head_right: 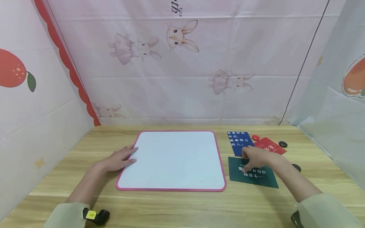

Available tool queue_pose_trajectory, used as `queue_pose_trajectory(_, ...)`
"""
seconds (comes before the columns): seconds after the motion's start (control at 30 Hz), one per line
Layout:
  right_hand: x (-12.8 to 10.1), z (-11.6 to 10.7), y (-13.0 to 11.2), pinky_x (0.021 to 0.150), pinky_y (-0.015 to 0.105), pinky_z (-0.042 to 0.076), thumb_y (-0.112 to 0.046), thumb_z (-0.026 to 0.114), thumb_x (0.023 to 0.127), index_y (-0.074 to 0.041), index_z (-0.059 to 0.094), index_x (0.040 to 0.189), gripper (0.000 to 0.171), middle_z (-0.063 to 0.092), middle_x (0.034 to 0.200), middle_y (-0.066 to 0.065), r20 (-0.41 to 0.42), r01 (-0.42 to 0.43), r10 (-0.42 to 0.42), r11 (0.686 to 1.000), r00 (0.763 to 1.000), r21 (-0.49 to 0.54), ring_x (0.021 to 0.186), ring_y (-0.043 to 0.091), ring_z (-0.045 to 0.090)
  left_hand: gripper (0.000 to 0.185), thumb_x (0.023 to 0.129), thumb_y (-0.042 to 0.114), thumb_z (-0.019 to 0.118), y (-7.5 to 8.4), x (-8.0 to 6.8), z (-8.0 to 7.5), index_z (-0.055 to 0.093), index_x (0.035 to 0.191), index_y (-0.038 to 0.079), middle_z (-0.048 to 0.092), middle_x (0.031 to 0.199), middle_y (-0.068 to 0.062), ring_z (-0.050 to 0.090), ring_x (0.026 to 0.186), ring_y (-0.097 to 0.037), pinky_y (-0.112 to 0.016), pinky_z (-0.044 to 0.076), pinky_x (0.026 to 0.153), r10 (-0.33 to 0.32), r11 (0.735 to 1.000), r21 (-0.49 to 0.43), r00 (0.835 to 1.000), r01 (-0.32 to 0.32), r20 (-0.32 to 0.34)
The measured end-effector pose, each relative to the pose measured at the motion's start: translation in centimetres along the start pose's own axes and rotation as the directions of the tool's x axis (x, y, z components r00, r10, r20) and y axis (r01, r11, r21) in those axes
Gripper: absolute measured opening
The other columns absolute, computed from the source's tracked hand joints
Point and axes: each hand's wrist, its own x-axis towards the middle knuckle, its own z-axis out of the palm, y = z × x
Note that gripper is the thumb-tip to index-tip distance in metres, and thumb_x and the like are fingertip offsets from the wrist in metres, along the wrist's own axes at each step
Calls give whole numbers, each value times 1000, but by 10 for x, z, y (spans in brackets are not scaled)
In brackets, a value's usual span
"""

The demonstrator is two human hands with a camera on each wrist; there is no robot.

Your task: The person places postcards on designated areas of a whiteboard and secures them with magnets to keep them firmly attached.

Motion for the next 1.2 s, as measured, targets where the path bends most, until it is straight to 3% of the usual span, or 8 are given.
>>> queue_pose_trajectory(0.4,1,-3,20,62,29,43,-9,70,79,-8,62,94,17,52,78,-2,-38,116,-112,982,993,150,73,16,47,69,89,45,53,-2,2,1,31,144,8,18,149,-18,8,134,-43,-63,0,100,7,1000,-4,1000,-7,-2)
queue_pose_trajectory(0.77,4,-9,25,68,29,45,-6,62,85,-7,63,89,4,57,80,-3,-33,176,-172,963,984,206,75,16,49,68,90,43,53,-1,1,0,30,144,8,17,149,-18,7,134,-42,-63,0,101,1,1000,-6,1000,-1,1)
queue_pose_trajectory(0.97,6,-11,23,70,31,44,-7,60,87,-5,60,92,6,56,83,2,-4,127,-132,941,991,313,78,20,49,69,90,44,52,-1,1,0,30,144,8,17,149,-18,7,134,-42,-63,0,100,1,1000,-7,1000,-1,4)
queue_pose_trajectory(1.2,6,-11,25,71,33,48,-6,56,89,-1,56,96,9,56,89,8,28,51,-72,883,997,466,81,24,51,69,90,43,53,0,0,0,30,144,8,17,149,-18,7,134,-42,-64,0,100,2,1000,-15,1000,-2,8)
